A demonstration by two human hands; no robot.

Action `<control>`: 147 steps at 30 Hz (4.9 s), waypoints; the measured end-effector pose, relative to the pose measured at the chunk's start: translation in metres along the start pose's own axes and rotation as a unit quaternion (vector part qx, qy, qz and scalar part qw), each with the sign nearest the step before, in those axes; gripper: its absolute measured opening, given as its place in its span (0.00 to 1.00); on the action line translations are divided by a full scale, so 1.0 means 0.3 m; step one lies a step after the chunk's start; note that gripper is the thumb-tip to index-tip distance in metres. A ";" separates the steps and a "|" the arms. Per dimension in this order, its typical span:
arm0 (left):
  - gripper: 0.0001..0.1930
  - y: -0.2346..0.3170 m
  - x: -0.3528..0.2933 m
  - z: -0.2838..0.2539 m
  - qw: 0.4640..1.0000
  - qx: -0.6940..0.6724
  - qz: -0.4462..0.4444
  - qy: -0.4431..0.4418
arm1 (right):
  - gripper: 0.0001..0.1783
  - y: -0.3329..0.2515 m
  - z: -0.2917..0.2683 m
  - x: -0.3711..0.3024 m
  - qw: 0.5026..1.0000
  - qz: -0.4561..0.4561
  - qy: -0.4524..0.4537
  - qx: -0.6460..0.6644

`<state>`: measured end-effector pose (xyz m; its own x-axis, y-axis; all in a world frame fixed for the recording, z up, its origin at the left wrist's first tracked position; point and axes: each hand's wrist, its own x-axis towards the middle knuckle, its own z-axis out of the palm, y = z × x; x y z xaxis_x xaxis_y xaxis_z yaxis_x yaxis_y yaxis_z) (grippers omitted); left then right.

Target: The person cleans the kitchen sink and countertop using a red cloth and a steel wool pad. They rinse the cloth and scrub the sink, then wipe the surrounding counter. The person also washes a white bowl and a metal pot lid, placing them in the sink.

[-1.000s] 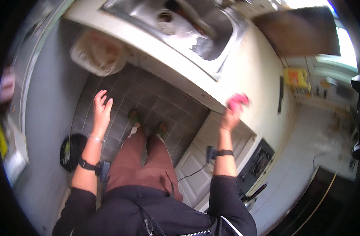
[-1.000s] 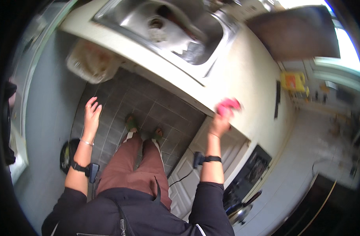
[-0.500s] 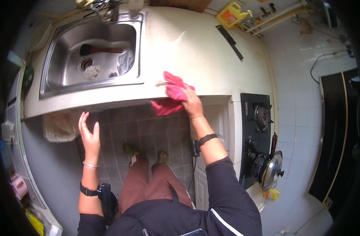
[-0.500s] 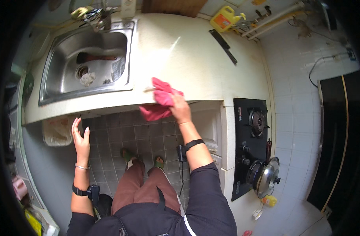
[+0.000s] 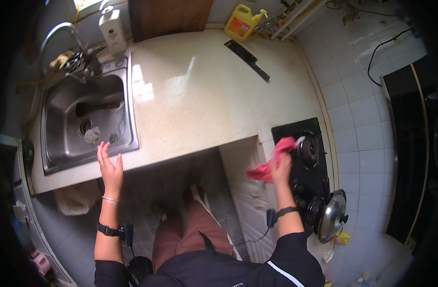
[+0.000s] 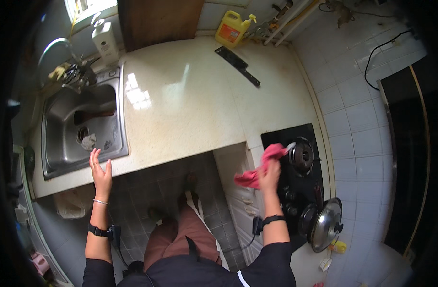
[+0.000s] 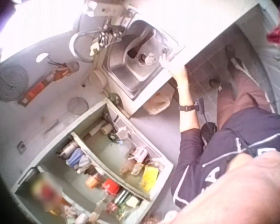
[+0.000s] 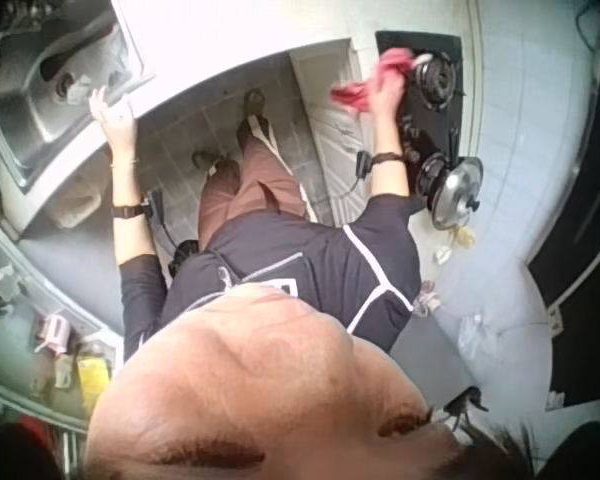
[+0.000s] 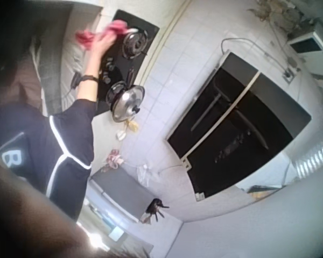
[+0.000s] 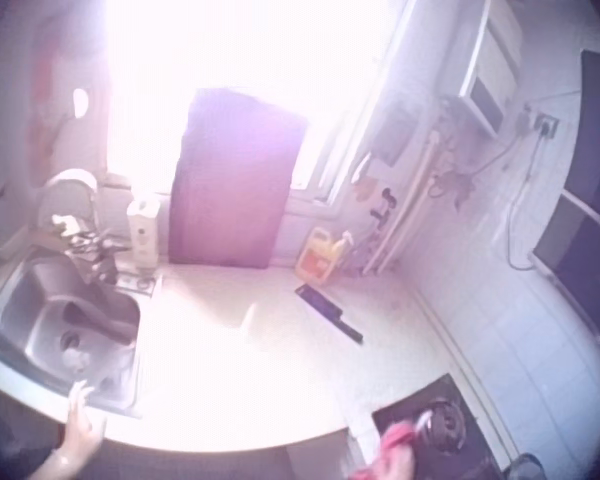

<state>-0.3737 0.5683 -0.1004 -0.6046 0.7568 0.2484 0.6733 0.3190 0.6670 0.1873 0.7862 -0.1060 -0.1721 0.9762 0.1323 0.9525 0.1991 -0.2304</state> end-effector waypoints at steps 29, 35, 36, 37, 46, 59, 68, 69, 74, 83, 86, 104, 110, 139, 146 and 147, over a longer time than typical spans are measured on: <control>0.32 0.229 0.333 0.472 0.938 0.329 -0.029 -0.105 | 0.27 0.398 0.255 1.041 0.988 0.130 0.066 -0.054; 0.34 0.254 0.339 0.465 0.927 0.347 -0.069 -0.127 | 0.31 -0.173 0.333 0.801 0.991 -0.129 -0.009 -0.037; 0.34 0.257 0.339 0.464 0.928 0.343 -0.072 -0.129 | 0.32 -0.245 0.331 0.810 0.985 -0.164 -0.038 -0.027; 0.34 0.259 0.341 0.462 0.929 0.339 -0.071 -0.128 | 0.33 -0.309 0.339 0.850 0.983 -0.176 -0.049 -0.021; 0.35 0.256 0.346 0.451 0.939 0.301 -0.094 -0.138 | 0.27 -0.914 0.571 1.365 0.966 -0.255 0.028 0.023; 0.41 0.204 0.308 0.460 0.966 0.220 -0.079 -0.109 | 0.26 -1.703 0.709 0.922 0.881 -0.440 -0.035 0.169; 0.38 0.134 0.276 0.328 0.979 -0.188 0.042 0.065 | 0.25 -1.492 0.518 0.374 0.909 -0.388 -0.072 0.134; 0.38 0.102 0.263 0.278 0.980 -0.190 0.039 0.050 | 0.25 -1.504 0.511 0.304 0.928 -0.342 -0.092 0.118; 0.34 -0.247 0.196 -0.084 0.988 -0.124 0.028 0.085 | 0.22 -1.723 0.468 0.103 0.895 -0.259 -0.124 0.340; 0.35 -0.685 0.244 -0.414 0.981 0.159 -0.115 0.006 | 0.19 -2.089 0.330 0.114 0.830 -0.245 -0.142 0.481; 0.29 -0.713 0.242 -0.384 0.977 0.197 -0.074 -0.023 | 0.22 -2.032 0.286 0.091 0.828 -0.156 -0.166 0.512; 0.22 -0.820 0.288 -0.356 0.991 0.132 0.020 -0.033 | 0.21 -1.280 -0.251 -0.553 0.843 0.149 -0.088 0.509; 0.28 -0.234 0.209 -0.266 0.927 -0.217 0.173 -0.251 | 0.19 -1.154 -0.399 -0.811 0.739 0.146 -0.095 0.651; 0.37 1.380 -1.765 0.004 0.348 -0.265 0.416 -0.797 | 0.30 -0.174 -0.663 -2.043 0.454 0.319 0.494 0.669; 0.36 1.549 -1.749 0.479 0.457 -0.016 0.583 -0.672 | 0.34 0.313 -0.610 -2.174 0.491 0.455 0.493 0.556; 0.39 1.563 -1.762 0.538 0.444 0.012 0.620 -0.647 | 0.36 0.406 -0.600 -2.204 0.515 0.478 0.500 0.507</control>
<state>0.3302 0.4098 -0.0323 0.9772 0.0489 -0.2065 0.1606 -0.8063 0.5693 0.4624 0.1493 -0.0478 0.9513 0.2384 -0.1953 -0.2254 0.1062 -0.9685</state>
